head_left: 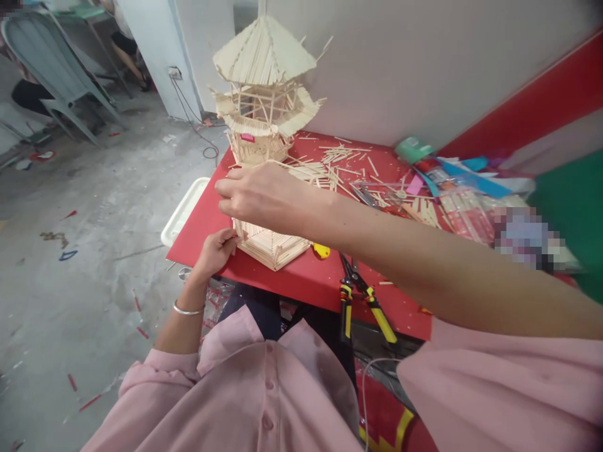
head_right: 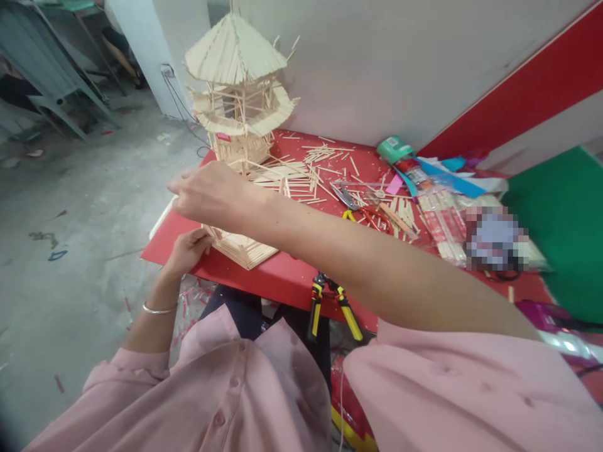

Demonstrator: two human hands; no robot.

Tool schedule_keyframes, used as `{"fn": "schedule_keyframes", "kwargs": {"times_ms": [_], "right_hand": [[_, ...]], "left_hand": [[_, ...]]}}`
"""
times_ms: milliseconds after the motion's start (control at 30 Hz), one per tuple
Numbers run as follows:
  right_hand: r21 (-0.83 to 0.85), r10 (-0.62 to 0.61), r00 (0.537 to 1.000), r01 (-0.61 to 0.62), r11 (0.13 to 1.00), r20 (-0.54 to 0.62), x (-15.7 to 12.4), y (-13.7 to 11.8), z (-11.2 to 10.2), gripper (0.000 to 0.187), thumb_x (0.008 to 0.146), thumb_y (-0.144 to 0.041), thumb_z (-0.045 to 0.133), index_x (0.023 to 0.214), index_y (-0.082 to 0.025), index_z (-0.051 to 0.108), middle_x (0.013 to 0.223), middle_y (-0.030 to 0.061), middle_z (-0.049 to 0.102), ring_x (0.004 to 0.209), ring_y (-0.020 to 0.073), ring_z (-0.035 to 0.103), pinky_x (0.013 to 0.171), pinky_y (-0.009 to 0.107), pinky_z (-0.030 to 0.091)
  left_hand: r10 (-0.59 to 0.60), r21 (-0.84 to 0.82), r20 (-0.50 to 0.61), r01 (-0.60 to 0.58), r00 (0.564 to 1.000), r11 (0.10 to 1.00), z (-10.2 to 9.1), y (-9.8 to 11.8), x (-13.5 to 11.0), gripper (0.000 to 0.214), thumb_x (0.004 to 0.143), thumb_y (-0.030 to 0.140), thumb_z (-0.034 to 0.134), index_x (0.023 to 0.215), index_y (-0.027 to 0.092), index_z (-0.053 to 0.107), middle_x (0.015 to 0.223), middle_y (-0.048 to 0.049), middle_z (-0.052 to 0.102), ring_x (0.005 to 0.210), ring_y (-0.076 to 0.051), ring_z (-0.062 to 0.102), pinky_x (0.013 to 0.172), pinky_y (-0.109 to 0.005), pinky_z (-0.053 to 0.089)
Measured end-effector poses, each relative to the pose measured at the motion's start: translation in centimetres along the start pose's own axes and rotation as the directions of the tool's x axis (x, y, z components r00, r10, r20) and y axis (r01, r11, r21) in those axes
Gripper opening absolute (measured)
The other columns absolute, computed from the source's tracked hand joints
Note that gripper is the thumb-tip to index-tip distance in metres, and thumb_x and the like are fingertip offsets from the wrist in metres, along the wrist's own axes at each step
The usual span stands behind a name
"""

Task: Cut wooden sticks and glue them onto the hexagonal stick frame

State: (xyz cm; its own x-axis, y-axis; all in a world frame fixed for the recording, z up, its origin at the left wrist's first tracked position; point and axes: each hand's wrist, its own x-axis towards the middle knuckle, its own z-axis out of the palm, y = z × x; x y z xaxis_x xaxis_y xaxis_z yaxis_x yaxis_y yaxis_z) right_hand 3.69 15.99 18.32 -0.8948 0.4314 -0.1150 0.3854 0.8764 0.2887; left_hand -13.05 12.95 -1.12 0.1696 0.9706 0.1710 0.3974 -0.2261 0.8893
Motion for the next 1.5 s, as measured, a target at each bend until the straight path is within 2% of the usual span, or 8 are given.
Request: {"fn": "schedule_keyframes", "kwargs": {"times_ms": [200, 367, 700, 900, 1133, 1300, 1500], "right_hand": [[-0.003, 0.040, 0.999, -0.040, 0.999, 0.021, 0.1, -0.1, 0.3, 0.029, 0.094, -0.004, 0.042, 0.100, -0.012, 0.069, 0.091, 0.0086, 0.065, 0.082, 0.0158, 0.054, 0.068, 0.029, 0.037], [0.009, 0.047, 0.999, -0.047, 0.999, 0.002, 0.3, -0.3, 0.5, 0.028, 0.091, -0.002, 0.042, 0.094, -0.010, 0.069, 0.087, 0.0091, 0.064, 0.078, 0.0152, 0.052, 0.063, 0.029, 0.032], [-0.002, 0.068, 0.997, -0.068, 0.998, -0.030, 0.3, -0.6, 1.1, 0.028, 0.089, -0.003, 0.040, 0.093, -0.012, 0.067, 0.092, 0.0100, 0.065, 0.075, 0.0153, 0.050, 0.059, 0.030, 0.026], [0.006, 0.088, 0.993, -0.087, 0.996, -0.076, 0.0, -0.7, 1.7, 0.027, 0.089, -0.004, 0.041, 0.100, -0.015, 0.063, 0.094, 0.0079, 0.064, 0.074, 0.0150, 0.050, 0.059, 0.030, 0.024], [0.002, 0.112, 0.993, -0.112, 0.994, -0.039, 0.1, -1.1, 1.4, 0.024, 0.089, -0.004, 0.044, 0.098, -0.015, 0.063, 0.097, 0.0093, 0.065, 0.076, 0.0155, 0.052, 0.059, 0.030, 0.024], [-0.028, 0.100, 0.995, -0.101, 0.994, -0.021, 0.3, -1.1, 1.1, 0.026, 0.088, -0.002, 0.043, 0.099, -0.014, 0.063, 0.097, 0.0092, 0.066, 0.077, 0.0152, 0.053, 0.060, 0.029, 0.026], [-0.040, 0.097, 0.995, -0.096, 0.995, 0.018, 0.4, -1.0, 0.8, 0.030, 0.090, -0.002, 0.043, 0.106, -0.015, 0.064, 0.101, 0.0085, 0.066, 0.081, 0.0152, 0.057, 0.060, 0.029, 0.029]], "left_hand": [[0.010, -0.018, 0.017, -0.010, 1.000, 1.000, 0.0, -0.1, 0.0, 0.019, 0.087, 0.025, 0.054, 0.088, 0.016, 0.071, 0.054, 0.0040, 0.053, 0.050, -0.011, 0.051, 0.056, -0.022, 0.043], [0.002, -0.002, 0.017, -0.002, 1.000, 1.000, 0.0, 0.1, -0.1, 0.019, 0.086, 0.024, 0.053, 0.083, 0.015, 0.070, 0.052, 0.0039, 0.052, 0.051, -0.011, 0.051, 0.056, -0.022, 0.041], [0.006, -0.080, 0.015, -0.004, 1.000, 0.997, 0.2, -0.1, -0.2, 0.022, 0.088, 0.027, 0.053, 0.087, 0.014, 0.072, 0.054, 0.0027, 0.054, 0.051, -0.011, 0.050, 0.055, -0.022, 0.042], [0.028, -0.073, 0.009, -0.027, 1.000, 0.997, 0.1, 0.0, -0.3, 0.021, 0.088, 0.028, 0.054, 0.086, 0.014, 0.070, 0.053, 0.0030, 0.052, 0.051, -0.011, 0.049, 0.054, -0.022, 0.040], [0.038, -0.080, 0.009, -0.037, 0.999, 0.996, 0.1, -0.2, -0.4, 0.022, 0.089, 0.028, 0.053, 0.082, 0.014, 0.068, 0.053, 0.0029, 0.051, 0.051, -0.011, 0.049, 0.054, -0.021, 0.039], [0.036, -0.098, 0.016, -0.034, 0.999, 0.995, 0.2, -0.5, -0.2, 0.022, 0.087, 0.029, 0.054, 0.087, 0.014, 0.069, 0.052, 0.0036, 0.050, 0.050, -0.011, 0.047, 0.053, -0.022, 0.038], [0.033, -0.104, 0.017, -0.031, 0.999, 0.994, 0.2, -0.3, -0.2, 0.023, 0.087, 0.030, 0.053, 0.086, 0.014, 0.069, 0.051, 0.0037, 0.049, 0.049, -0.011, 0.048, 0.054, -0.022, 0.039]]}}
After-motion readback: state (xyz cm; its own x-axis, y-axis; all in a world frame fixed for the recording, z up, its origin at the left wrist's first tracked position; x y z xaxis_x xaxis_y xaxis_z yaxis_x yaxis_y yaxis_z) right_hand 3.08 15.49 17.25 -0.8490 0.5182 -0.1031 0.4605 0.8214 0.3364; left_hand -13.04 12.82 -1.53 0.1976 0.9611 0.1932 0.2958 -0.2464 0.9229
